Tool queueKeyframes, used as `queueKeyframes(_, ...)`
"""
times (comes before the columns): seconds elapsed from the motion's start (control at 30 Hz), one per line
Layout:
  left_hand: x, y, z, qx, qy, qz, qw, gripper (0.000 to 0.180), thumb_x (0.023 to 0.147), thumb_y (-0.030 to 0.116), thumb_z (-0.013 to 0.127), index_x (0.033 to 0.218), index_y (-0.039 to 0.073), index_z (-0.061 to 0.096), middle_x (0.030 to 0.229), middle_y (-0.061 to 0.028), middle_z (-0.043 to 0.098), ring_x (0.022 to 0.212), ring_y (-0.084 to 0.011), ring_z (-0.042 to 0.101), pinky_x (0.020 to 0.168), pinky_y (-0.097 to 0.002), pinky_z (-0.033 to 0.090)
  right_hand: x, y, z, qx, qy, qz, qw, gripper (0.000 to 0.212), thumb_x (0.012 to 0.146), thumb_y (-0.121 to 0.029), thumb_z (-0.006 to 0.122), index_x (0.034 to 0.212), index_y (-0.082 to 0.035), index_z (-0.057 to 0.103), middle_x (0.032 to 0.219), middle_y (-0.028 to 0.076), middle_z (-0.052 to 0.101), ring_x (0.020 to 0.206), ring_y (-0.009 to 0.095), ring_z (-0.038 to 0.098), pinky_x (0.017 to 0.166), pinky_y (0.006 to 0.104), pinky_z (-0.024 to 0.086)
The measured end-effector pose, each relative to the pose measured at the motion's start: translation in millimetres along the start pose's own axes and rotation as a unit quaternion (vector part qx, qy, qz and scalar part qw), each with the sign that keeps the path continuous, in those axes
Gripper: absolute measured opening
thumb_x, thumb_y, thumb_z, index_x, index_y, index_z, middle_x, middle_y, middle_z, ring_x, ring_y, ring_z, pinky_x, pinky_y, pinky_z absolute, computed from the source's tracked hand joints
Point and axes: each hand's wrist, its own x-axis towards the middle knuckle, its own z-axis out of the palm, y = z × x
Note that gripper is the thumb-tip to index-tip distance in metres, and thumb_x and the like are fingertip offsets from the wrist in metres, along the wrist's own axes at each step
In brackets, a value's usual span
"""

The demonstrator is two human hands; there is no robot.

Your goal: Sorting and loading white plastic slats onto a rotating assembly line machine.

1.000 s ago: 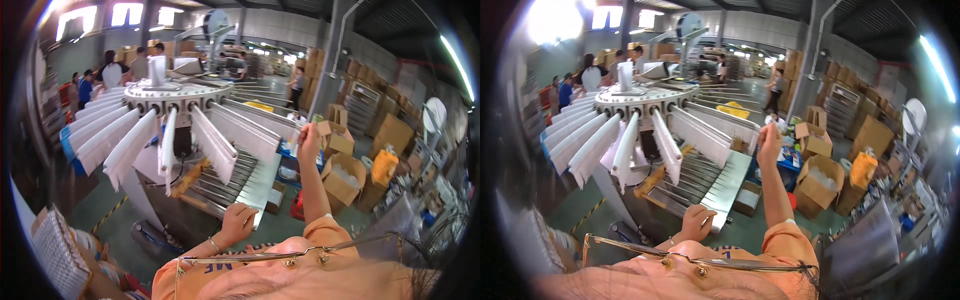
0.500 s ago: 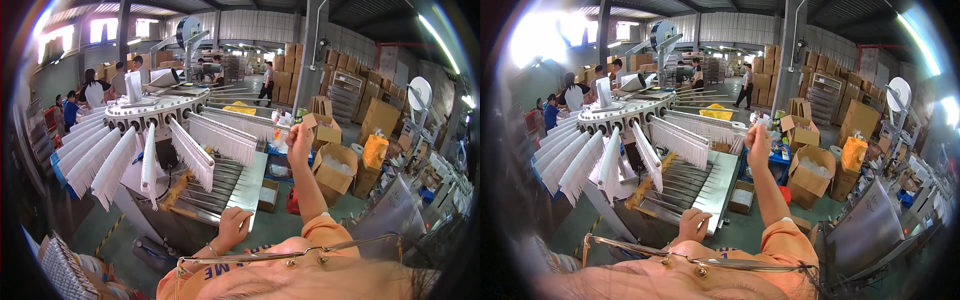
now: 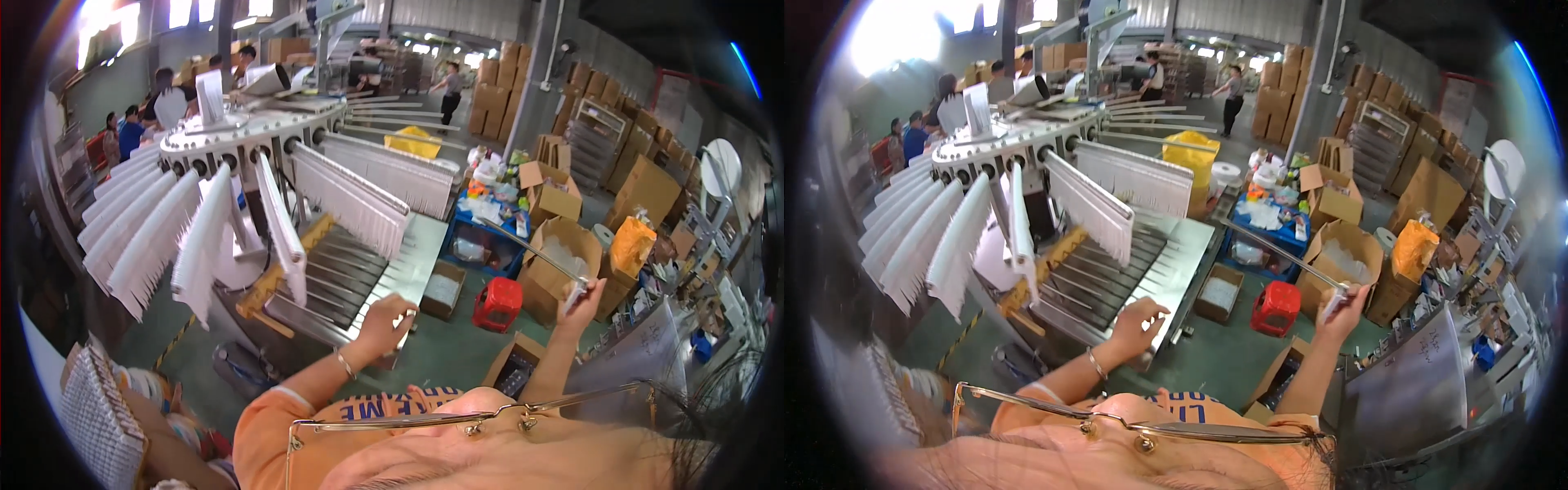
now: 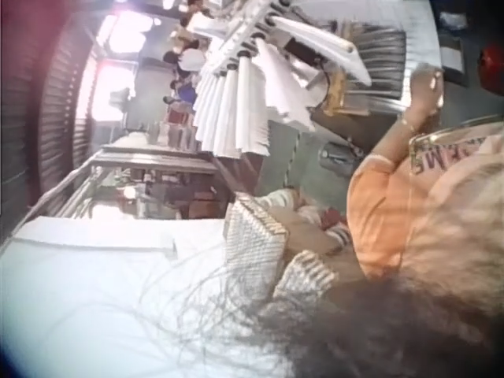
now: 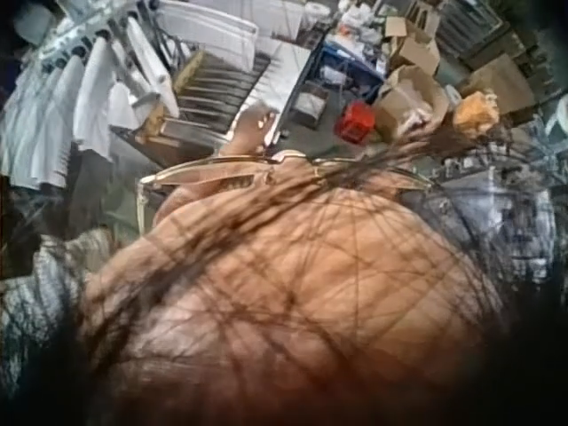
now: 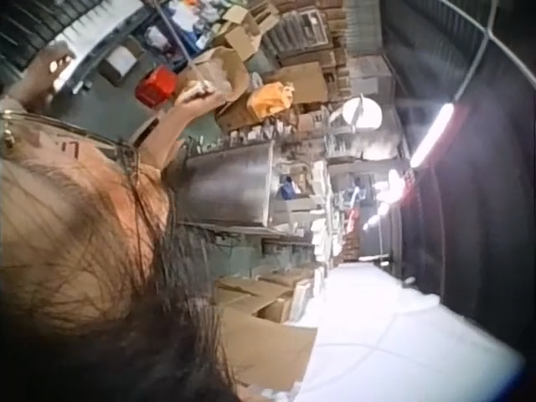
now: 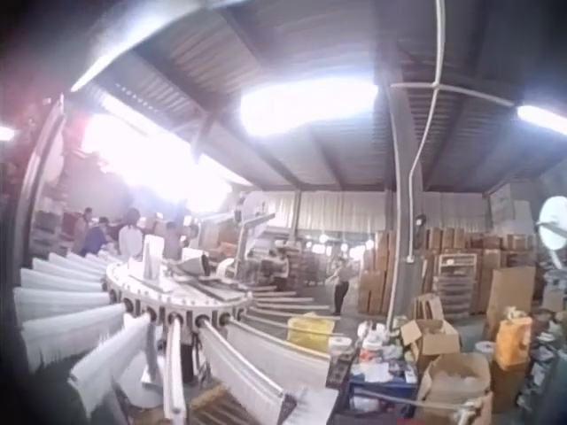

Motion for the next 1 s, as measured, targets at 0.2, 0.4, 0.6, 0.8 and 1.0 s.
queueKeyframes(0.2, 55.3, -66.6, 23.0, -0.104, 0.005, -0.212, 0.972, 0.021, 0.078, 0.004, 0.056, 0.098, 0.002, 0.059, 0.074, -0.0015, 0.052, 0.066, -0.009, 0.048, 0.062, -0.0238, 0.042, 18.6, 109.2, -18.6, -0.012, -0.153, 0.128, 0.98, 0.034, 0.088, -0.034, 0.05, 0.1, -0.003, 0.054, 0.087, 0.01, 0.062, 0.075, 0.02, 0.06, 0.063, 0.0295, 0.049)
queueKeyframes(0.4, 103.4, -206.9, 50.1, -0.159, 0.222, -0.188, 0.943, 0.028, 0.08, 0.012, 0.054, 0.106, 0.0, 0.053, 0.069, 0.0017, 0.048, 0.06, -0.0074, 0.045, 0.055, -0.0229, 0.037, 73.4, 164.9, 2.5, -0.2, -0.32, 0.132, 0.917, 0.015, 0.082, 0.004, 0.047, 0.093, 0.005, 0.058, 0.089, 0.009, 0.054, 0.074, 0.015, 0.056, 0.069, 0.0262, 0.045)
queueKeyframes(0.6, 170.0, -245.0, 38.3, -0.259, 0.39, -0.252, 0.847, 0.015, 0.083, 0.016, 0.05, 0.094, 0.007, 0.05, 0.06, 0.002, 0.042, 0.049, -0.008, 0.042, 0.041, -0.0226, 0.029, 128.2, 186.7, 27.9, -0.307, -0.457, 0.044, 0.834, 0.015, 0.077, 0.002, 0.053, 0.091, 0.004, 0.059, 0.084, 0.01, 0.058, 0.072, 0.016, 0.057, 0.066, 0.0234, 0.044)
queueKeyframes(0.8, 196.4, -250.0, 53.4, -0.165, 0.51, -0.175, 0.826, 0.016, 0.079, 0.013, 0.059, 0.071, 0.001, 0.053, 0.064, -0.0022, 0.047, 0.061, -0.0102, 0.045, 0.055, -0.0269, 0.038, 162.4, 200.4, 45.7, -0.309, -0.525, 0.003, 0.793, 0.016, 0.075, 0.004, 0.057, 0.091, 0.003, 0.059, 0.08, 0.011, 0.057, 0.069, 0.017, 0.057, 0.062, 0.0238, 0.044)
queueKeyframes(1.0, 206.4, -181.8, 74.5, 0.243, 0.405, -0.225, 0.852, 0.018, 0.079, 0.015, 0.058, 0.072, -0.001, 0.058, 0.058, -0.012, 0.051, 0.056, -0.014, 0.051, 0.053, -0.0313, 0.039, 170.7, 212.0, 52.4, -0.302, -0.525, 0.008, 0.796, 0.015, 0.075, 0.003, 0.058, 0.09, 0.003, 0.06, 0.078, 0.011, 0.058, 0.065, 0.017, 0.058, 0.059, 0.0239, 0.044)
